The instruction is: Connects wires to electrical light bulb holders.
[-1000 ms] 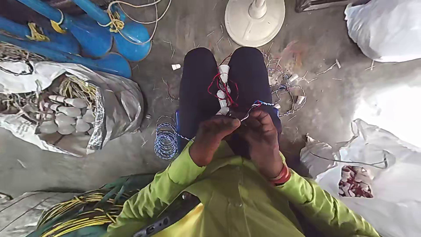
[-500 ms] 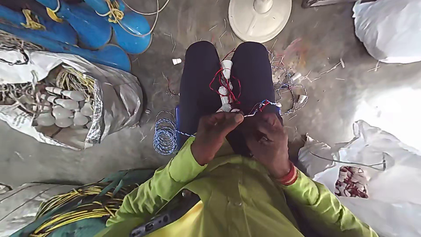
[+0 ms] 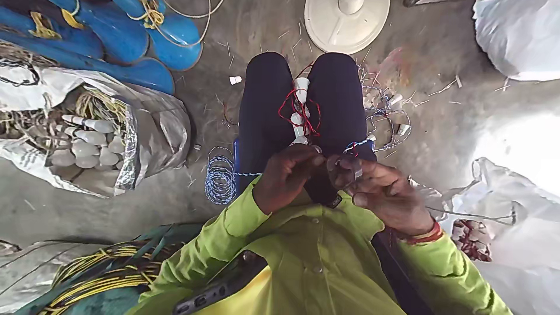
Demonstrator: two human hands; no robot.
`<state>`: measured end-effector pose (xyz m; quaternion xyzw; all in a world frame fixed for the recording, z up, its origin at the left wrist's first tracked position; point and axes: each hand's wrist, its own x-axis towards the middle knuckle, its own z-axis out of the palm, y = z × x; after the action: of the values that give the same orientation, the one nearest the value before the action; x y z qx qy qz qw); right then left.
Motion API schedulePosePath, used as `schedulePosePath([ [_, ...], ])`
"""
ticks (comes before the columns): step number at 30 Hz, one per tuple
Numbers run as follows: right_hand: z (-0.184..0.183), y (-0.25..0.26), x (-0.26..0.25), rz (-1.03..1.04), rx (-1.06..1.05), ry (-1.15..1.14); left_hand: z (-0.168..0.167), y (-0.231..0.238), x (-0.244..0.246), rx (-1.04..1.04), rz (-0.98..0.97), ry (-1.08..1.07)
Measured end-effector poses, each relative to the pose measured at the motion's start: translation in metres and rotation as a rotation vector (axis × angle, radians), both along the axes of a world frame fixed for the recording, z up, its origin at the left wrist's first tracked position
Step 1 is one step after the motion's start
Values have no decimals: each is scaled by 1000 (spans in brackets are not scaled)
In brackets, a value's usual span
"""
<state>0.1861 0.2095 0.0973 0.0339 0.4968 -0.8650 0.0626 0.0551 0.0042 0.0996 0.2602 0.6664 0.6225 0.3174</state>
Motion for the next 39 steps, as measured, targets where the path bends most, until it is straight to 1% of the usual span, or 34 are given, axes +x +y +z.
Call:
schedulePosePath([
  [3, 7, 6, -5, -19, 76, 28, 5, 1, -2, 18, -76, 169],
  [5, 11, 6, -11, -31, 218, 43, 7, 4, -1, 25, -97, 300],
  [7, 13, 0, -15, -69, 486, 41, 6, 6, 2, 0, -66, 395],
  [9, 9, -9, -15, -119, 838, 45, 4, 6, 4, -28, -29, 455],
  [11, 6, -15, -15, -127, 1054, 51, 4, 5, 5, -61, -12, 514],
  [13, 5, -18, -16, -114, 1150, 75, 3, 4, 5, -91, 6, 579],
  [18, 2, -24, -16, -96, 1257, 67, -12, 3, 11, -72, 119, 839],
  [20, 2, -27, -14, -82, 1238, 23, -15, 4, 11, -47, 150, 893],
  [22, 4, -25, -15, -74, 1173, 10, -16, 3, 11, -45, 137, 929],
  [24, 6, -26, -17, -124, 1102, 25, -19, -1, 15, -86, 106, 969],
  [25, 7, -28, -19, -193, 1075, 28, -20, -3, 17, -101, 101, 970],
  [28, 6, -39, -17, -516, 1052, 66, -17, -4, 14, -133, 148, 948],
  [29, 4, -41, -15, -585, 1073, 74, -14, -2, 12, -148, 170, 950],
  [30, 5, -43, -12, -595, 1065, 37, -11, -2, 10, -170, 176, 951],
  [33, 2, -42, -11, -449, 902, -116, -11, 3, 4, -141, 157, 930],
  [34, 1, -44, -12, -437, 854, -148, -11, 4, 4, -119, 143, 918],
  [36, 2, -46, -15, -450, 718, -191, -11, 11, 6, -79, 163, 920],
  [39, 0, -60, -20, -549, 466, -198, -2, 15, 14, -77, 154, 921],
])
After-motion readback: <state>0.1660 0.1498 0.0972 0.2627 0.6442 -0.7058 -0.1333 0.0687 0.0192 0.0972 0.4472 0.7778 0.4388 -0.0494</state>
